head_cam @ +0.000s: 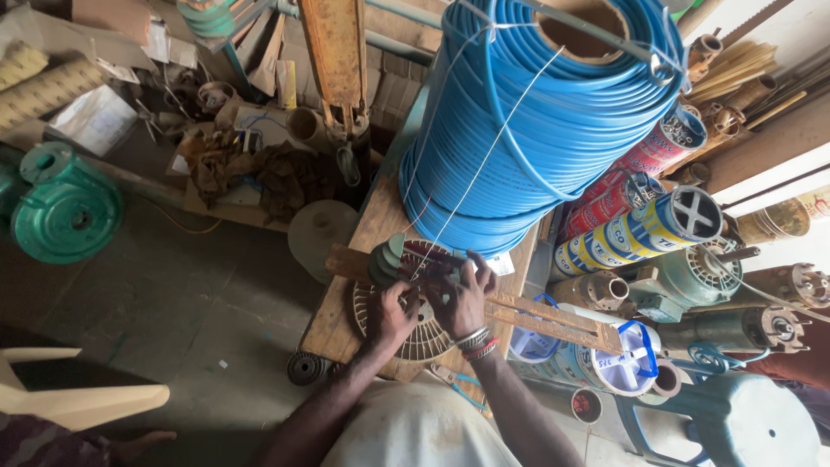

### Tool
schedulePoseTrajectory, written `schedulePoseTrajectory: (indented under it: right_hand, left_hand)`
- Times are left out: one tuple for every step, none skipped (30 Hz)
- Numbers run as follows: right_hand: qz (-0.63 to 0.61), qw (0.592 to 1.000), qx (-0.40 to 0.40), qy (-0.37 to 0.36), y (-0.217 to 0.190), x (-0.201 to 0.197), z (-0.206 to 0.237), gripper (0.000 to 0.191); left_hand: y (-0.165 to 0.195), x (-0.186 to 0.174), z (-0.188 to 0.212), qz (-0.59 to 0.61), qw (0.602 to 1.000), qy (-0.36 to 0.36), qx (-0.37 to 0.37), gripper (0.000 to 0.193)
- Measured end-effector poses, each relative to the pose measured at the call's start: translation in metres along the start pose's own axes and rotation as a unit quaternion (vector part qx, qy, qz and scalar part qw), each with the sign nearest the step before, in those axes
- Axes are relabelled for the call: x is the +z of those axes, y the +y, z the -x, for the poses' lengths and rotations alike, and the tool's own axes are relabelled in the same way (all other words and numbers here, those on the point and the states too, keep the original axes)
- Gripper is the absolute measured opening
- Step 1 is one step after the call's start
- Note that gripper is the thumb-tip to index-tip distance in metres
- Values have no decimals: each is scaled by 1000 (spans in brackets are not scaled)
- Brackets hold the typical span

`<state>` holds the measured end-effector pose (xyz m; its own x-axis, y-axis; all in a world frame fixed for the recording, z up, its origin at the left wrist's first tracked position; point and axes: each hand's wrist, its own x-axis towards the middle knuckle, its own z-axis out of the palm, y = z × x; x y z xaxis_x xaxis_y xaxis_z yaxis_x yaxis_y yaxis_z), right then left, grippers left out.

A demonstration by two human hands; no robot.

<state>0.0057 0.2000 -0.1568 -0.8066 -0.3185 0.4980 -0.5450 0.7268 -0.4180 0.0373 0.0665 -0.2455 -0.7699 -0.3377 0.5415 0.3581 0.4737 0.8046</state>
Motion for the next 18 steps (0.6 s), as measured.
schedulePoseTrajectory:
  right_hand:
    - [-13, 1000, 1, -2, -1, 1, 2, 25]
    - [-27, 1000, 2, -5, -2, 1, 4, 26]
    - [-16, 1000, -8, -4, -2, 1, 5, 25]
    - [-6, 1000, -18, -4, -3, 0, 8, 25]
    - [4, 1000, -27, -4, -4, 0, 10, 24]
    - [7, 1000, -24, -6, -5, 0, 11, 24]
    - [11, 1000, -21, -8, -5, 2, 11, 23]
    - [15, 1000, -18, -10, -4, 3, 12, 22]
    - [4, 1000, -16, -10, -3, 5, 13, 23]
    - [-6, 1000, -16, -11, -2, 7, 13, 24]
    - [-16, 1000, -15, -12, 0, 10, 14, 25]
    - [-24, 999, -15, -16, 3, 12, 14, 24]
    - [-32, 999, -15, -21, 5, 14, 13, 23]
    - [-41, 999, -15, -26, 7, 16, 13, 22]
    - [-32, 999, -17, -34, 7, 18, 12, 26]
    - [-22, 999, -19, -42, 8, 19, 9, 29]
    - [-13, 998, -22, -50, 8, 19, 6, 32]
    - [3, 997, -14, -75, 6, 17, 4, 34]
  left_hand:
    - [0, 0, 1, 9, 999, -20, -28, 20]
    - [0, -1, 1, 7, 999, -28, -37, 18]
    - [0, -2, 1, 4, 998, -35, -46, 17]
    - [0, -3, 1, 1, 998, -42, -56, 16]
    - [2, -5, 0, -1, 999, -35, -41, 17]
    - [5, -6, -1, -1, 999, -28, -26, 19]
    - [8, -8, -3, -1, 1000, -21, -10, 21]
    - [12, -9, -5, 11, 999, -34, -27, 19]
    - [15, -12, -7, 22, 998, -47, -45, 16]
    - [18, -14, -8, 33, 996, -59, -62, 14]
    - [20, -17, -9, 10, 993, -87, -74, 12]
    - [20, -21, -9, -12, 990, -114, -85, 11]
    - [19, -24, -9, -35, 985, -140, -96, 10]
    - [17, -25, -8, -52, 981, -159, -95, 10]
    - [14, -25, -7, -69, 977, -177, -94, 12]
    - [11, -23, -5, -86, 973, -195, -93, 13]
    - [6, -21, -4, -119, 970, -202, -59, 33]
    - [1, -18, -2, -151, 966, -209, -26, 54]
